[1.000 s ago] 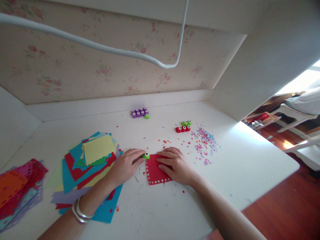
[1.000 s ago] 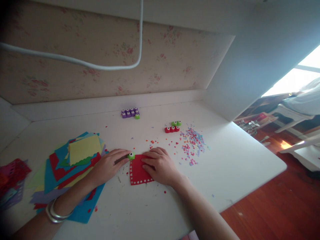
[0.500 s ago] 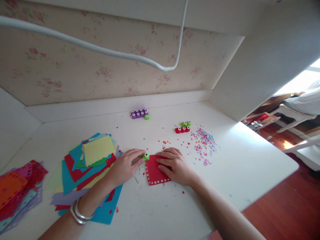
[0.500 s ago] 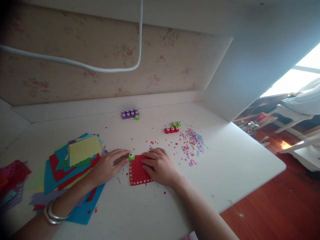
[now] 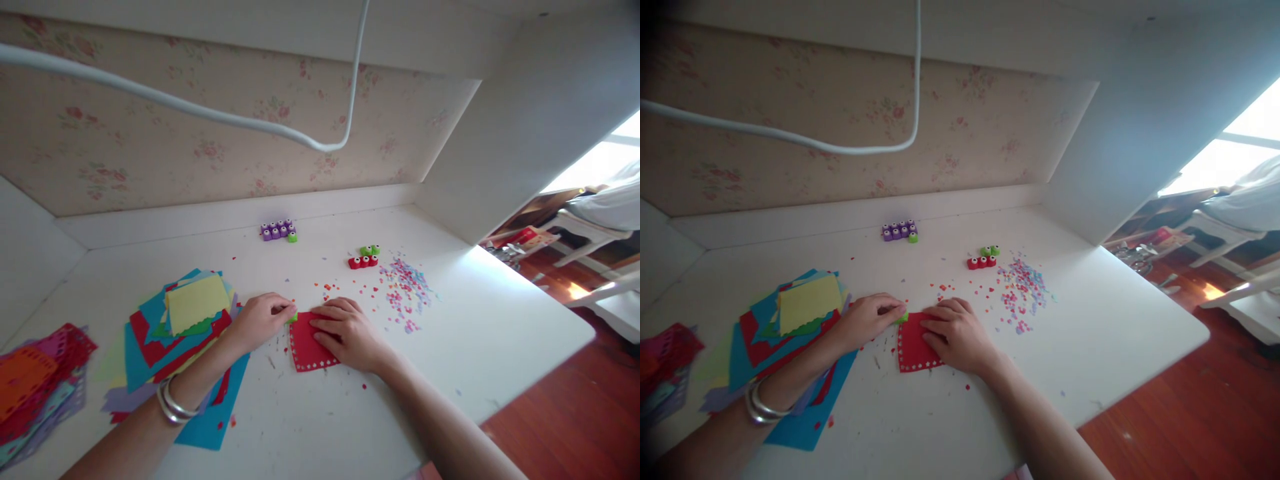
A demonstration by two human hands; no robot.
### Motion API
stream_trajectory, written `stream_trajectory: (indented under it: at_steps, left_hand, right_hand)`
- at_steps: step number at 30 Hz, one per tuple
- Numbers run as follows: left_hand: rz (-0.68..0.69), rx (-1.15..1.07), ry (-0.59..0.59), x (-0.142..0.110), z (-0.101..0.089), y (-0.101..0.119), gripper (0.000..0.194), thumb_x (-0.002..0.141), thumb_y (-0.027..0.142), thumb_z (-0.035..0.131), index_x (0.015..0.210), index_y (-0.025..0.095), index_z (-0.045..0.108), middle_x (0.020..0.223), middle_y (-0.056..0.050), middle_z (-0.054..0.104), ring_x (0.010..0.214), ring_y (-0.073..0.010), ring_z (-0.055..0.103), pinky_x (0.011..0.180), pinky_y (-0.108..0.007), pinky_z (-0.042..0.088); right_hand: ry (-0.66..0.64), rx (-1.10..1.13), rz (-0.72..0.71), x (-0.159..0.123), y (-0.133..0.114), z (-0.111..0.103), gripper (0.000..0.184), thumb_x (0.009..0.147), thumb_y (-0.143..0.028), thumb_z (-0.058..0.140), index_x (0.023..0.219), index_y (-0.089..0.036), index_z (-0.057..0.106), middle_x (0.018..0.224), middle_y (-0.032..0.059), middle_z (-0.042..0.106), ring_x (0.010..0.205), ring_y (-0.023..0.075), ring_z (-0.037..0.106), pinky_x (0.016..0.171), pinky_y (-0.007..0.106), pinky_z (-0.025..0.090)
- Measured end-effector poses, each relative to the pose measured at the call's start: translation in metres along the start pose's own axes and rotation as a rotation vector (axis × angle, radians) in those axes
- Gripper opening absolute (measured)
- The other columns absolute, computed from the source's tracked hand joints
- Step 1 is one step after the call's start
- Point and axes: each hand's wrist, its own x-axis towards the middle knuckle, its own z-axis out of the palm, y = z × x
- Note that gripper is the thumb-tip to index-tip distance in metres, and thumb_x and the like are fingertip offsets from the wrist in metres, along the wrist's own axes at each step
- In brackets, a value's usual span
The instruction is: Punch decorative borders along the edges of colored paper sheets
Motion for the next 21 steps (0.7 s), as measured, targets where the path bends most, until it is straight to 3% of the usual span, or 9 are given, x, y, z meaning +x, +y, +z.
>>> stream_trajectory:
  at_steps: [3,7,15,21]
  left_hand:
    - [-0.105,-0.015,-0.055,0.005,-0.001,0.001,0.026,0.083,0.041,0.056,0.079,0.019,0.069,0.074,-0.002,0.069,0.064,-0.017,0.065,0.06,-0.026,0.049]
    - [-0.265,-0.05,-0.144,0.011,0.0,0.005,0.024,0.081,0.04,0.056,0.071,0.018,0.058,0.048,0.007,0.049,0.034,-0.01,0.047,0.035,-0.02,0.032]
    - [-0.371,-0.105,-0.217,0.018,0.0,0.024,0.018,0.075,0.028,0.06,0.067,0.02,0.045,0.044,0.011,0.038,0.03,-0.0065,0.035,0.032,-0.017,0.025]
    - [-0.347,-0.159,-0.257,0.015,-0.006,0.015,0.025,0.073,0.042,0.061,0.074,0.019,0.052,0.058,0.006,0.05,0.039,-0.0088,0.048,0.039,-0.02,0.04]
  right_hand:
    - [-0.002,0.006,-0.005,0.0,0.001,0.0,0.023,0.093,-0.03,0.055,0.111,-0.028,0.069,0.122,-0.0005,0.066,0.11,0.0226,0.056,0.101,0.042,0.036]
    - [0.004,0.02,-0.005,0.0,0.002,0.001,0.023,0.092,-0.03,0.055,0.111,-0.028,0.069,0.121,-0.0001,0.067,0.11,0.0229,0.056,0.1,0.042,0.037]
    - [0.02,0.027,-0.007,-0.001,0.001,0.001,0.022,0.091,-0.029,0.056,0.109,-0.028,0.069,0.12,0.0003,0.068,0.11,0.0225,0.056,0.101,0.042,0.036]
    - [0.041,0.013,-0.011,-0.002,0.001,0.001,0.022,0.091,-0.029,0.057,0.109,-0.03,0.07,0.119,-0.0008,0.068,0.111,0.0213,0.056,0.103,0.041,0.034]
